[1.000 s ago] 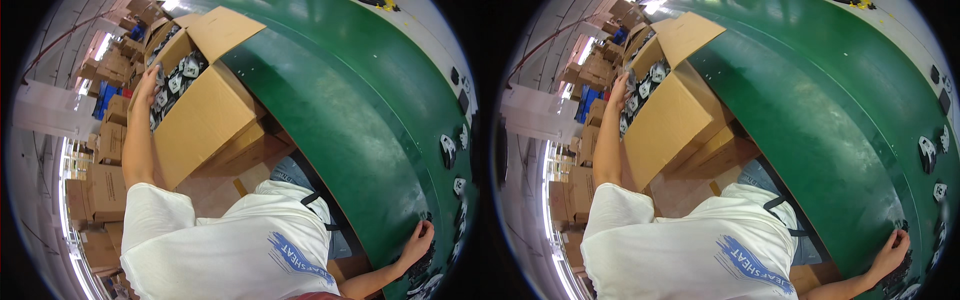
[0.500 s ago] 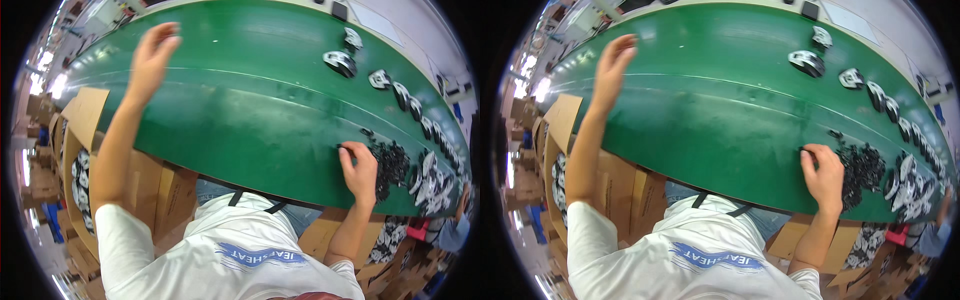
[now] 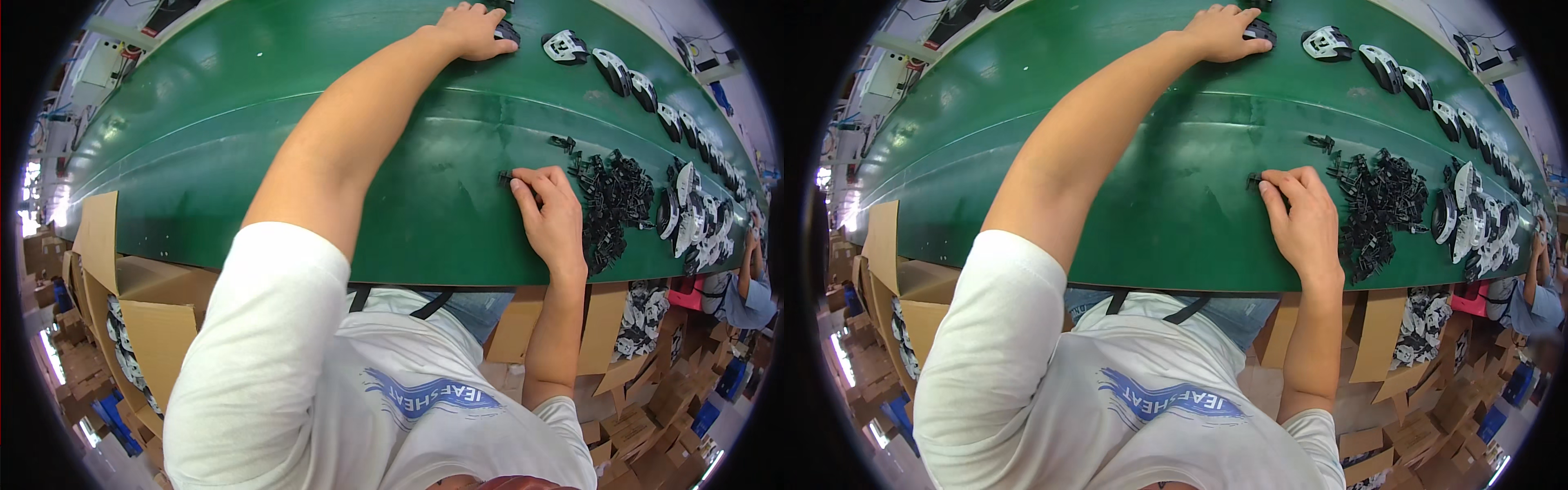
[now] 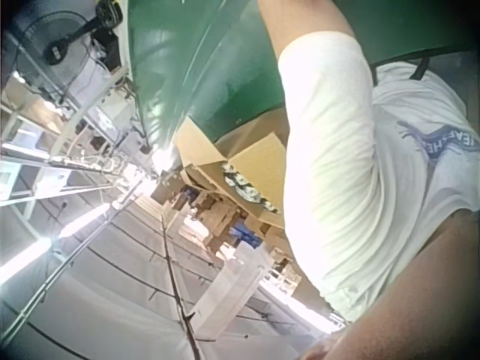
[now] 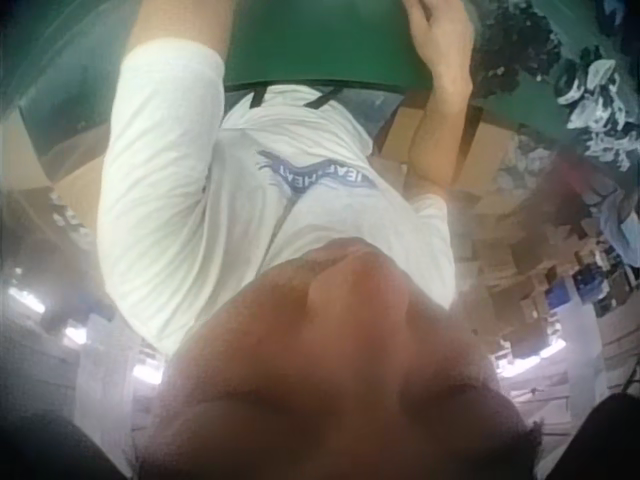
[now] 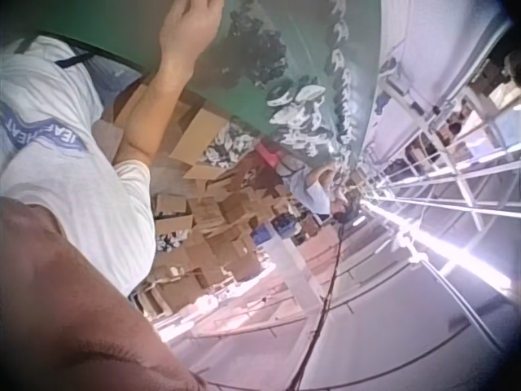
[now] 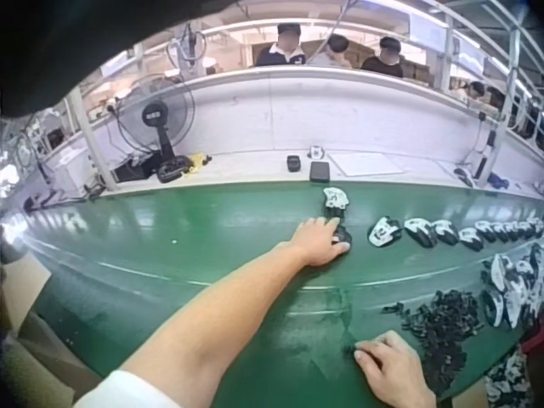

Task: The person assembles computer mouse shells by picking up each shell and an internal component, pressing the component into the shell by hand, and placing the assembled shell into a cardboard box.

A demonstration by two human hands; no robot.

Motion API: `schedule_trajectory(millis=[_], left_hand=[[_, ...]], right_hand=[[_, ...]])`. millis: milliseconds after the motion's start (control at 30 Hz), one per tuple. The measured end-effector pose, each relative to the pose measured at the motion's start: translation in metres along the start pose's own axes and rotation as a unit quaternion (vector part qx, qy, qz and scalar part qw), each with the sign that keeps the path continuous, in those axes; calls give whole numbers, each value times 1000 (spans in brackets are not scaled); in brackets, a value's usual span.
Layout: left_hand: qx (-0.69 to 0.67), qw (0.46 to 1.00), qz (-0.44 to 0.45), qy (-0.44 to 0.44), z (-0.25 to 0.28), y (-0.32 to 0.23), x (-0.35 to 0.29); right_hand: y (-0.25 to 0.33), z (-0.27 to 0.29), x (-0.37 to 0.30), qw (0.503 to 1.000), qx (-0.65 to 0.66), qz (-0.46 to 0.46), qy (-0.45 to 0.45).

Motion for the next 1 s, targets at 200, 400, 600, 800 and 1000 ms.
schedule_trajectory(millis=[200,400,600,800,1000], left_hand=[[12,999,19,-41,40,28,-72],[-405,902,148,-26,64,44,-201],[-706,684,182,20,43,64,-304],[-694,700,162,-44,21,88,-349],[-772,605,182,-72,22,75,-343]], right_hand=[[-6,-4,-2,996,-15,57,-70],[14,-3,12,986,-64,152,32],[31,-16,28,983,-80,161,-25],[51,-40,22,987,-48,126,-82],[47,-54,37,988,-81,123,-53]])
Point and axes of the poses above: each hand's wrist, its own x-axis towards the middle knuckle, its own z-axis out of the back of the hand, y = z × x, the point moved 4 cm from there along x, towards the middle knuckle, and after that the axes turned 5 degrees about z, right-handed, at the moved point
